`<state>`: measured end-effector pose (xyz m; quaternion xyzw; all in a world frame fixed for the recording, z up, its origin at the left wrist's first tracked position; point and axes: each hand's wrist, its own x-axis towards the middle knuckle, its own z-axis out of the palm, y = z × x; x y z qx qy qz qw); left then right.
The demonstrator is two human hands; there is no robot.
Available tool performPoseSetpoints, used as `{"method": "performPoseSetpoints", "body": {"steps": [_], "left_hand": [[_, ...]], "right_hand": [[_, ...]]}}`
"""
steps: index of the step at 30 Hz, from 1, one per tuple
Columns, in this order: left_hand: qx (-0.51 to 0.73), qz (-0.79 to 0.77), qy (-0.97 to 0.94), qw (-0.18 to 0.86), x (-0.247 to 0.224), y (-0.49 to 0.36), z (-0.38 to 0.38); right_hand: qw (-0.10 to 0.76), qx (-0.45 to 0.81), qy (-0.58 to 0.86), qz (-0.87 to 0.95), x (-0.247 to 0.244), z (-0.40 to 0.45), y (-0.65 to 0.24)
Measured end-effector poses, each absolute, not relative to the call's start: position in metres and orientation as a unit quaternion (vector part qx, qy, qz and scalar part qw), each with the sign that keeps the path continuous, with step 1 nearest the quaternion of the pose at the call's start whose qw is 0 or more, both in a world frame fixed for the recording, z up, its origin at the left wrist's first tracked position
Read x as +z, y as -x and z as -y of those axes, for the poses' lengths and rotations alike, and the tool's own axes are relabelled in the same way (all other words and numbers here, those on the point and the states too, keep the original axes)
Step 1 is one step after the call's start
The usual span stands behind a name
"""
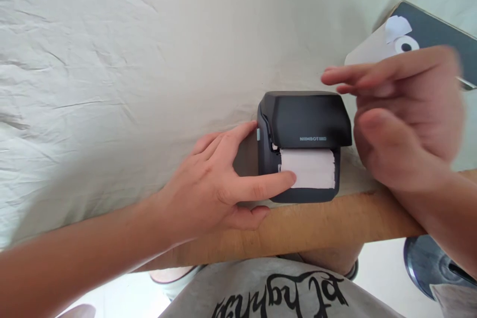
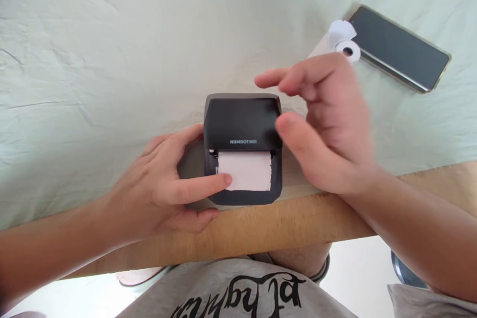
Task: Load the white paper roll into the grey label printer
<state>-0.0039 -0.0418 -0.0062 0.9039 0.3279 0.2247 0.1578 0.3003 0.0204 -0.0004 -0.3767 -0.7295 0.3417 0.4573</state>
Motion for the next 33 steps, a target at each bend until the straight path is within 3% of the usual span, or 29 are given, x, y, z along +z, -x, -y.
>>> {"method": "performPoseSetpoints", "body": {"steps": [5,33], "left_hand": [[0.245,-0.325,-0.904,0.134,-0.008,0.003,0.042],[0.234,-0.369,-0.89,0.13,-0.001,-0.003,0.046]], "right_hand": [[0.319,0.337,0.391,0.795,0.005,-0.023,-0.303],[0.327,0.353,0.371,0.794,0.005,-0.021,-0.3]]}}
